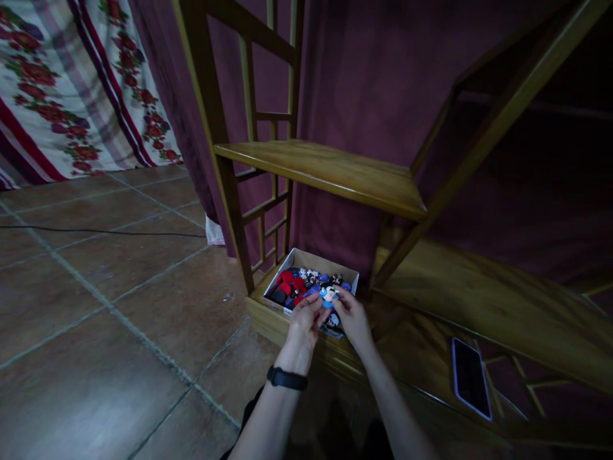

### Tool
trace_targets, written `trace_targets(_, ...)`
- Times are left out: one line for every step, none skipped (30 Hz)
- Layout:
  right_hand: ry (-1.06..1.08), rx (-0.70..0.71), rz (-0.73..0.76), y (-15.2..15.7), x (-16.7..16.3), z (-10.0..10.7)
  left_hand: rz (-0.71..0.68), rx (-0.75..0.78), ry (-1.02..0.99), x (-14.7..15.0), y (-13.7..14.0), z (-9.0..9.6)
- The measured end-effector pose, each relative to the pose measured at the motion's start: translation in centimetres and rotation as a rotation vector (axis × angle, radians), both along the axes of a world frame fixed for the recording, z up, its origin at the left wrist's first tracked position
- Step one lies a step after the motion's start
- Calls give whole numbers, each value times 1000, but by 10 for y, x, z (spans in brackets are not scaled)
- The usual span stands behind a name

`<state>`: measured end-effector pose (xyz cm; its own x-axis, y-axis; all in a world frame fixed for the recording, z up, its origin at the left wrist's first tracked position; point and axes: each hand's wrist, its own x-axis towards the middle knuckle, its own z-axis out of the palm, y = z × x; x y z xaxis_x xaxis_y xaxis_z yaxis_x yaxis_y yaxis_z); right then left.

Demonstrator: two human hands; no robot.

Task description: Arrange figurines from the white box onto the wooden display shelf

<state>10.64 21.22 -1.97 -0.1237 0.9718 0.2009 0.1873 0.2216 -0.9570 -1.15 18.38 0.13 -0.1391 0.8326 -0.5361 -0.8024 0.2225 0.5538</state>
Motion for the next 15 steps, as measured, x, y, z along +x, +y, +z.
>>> trace_targets(15,-7,-8,0,-1,-1,-1,8,-2,0,0,0)
trace_targets(29,-17,-11,0,-1,-1,0,13,-2,-1,1,0)
trace_targets(40,-30,-14,1,-2,-2,-1,15,0,-1,1,-1)
trace_targets(48,-45,-17,1,-2,-3,-6,17,2,-1,2,-1)
trace_targets(54,-60,-21,2,-3,-4,-15,20,6,-2,2,-1)
trace_targets(60,-74,-28,3,-3,-5,-28,23,11,-2,2,-2)
trace_targets(67,-87,-37,4,-3,-6,-43,26,17,-3,3,-2)
trace_targets(77,-98,-46,4,-3,-7,-58,28,24,-4,3,-2)
trace_targets(88,-106,-54,5,-3,-7,-72,28,30,-5,3,-2)
trace_targets(100,-112,-59,6,-2,-7,-85,24,35,-6,3,-2)
trace_targets(112,-117,-58,6,-2,-7,-98,18,38,-6,4,-1)
trace_targets(128,-122,-56,6,-1,-7,-107,11,42,-7,4,-1)
trace_targets(146,-127,-53,6,-1,-6,-115,4,44,-7,4,-1)
trace_targets(167,-134,-52,6,-1,-4,-120,2,46,-7,4,0)
trace_targets(188,-145,-53,6,-1,-3,-122,3,49,-7,4,0)
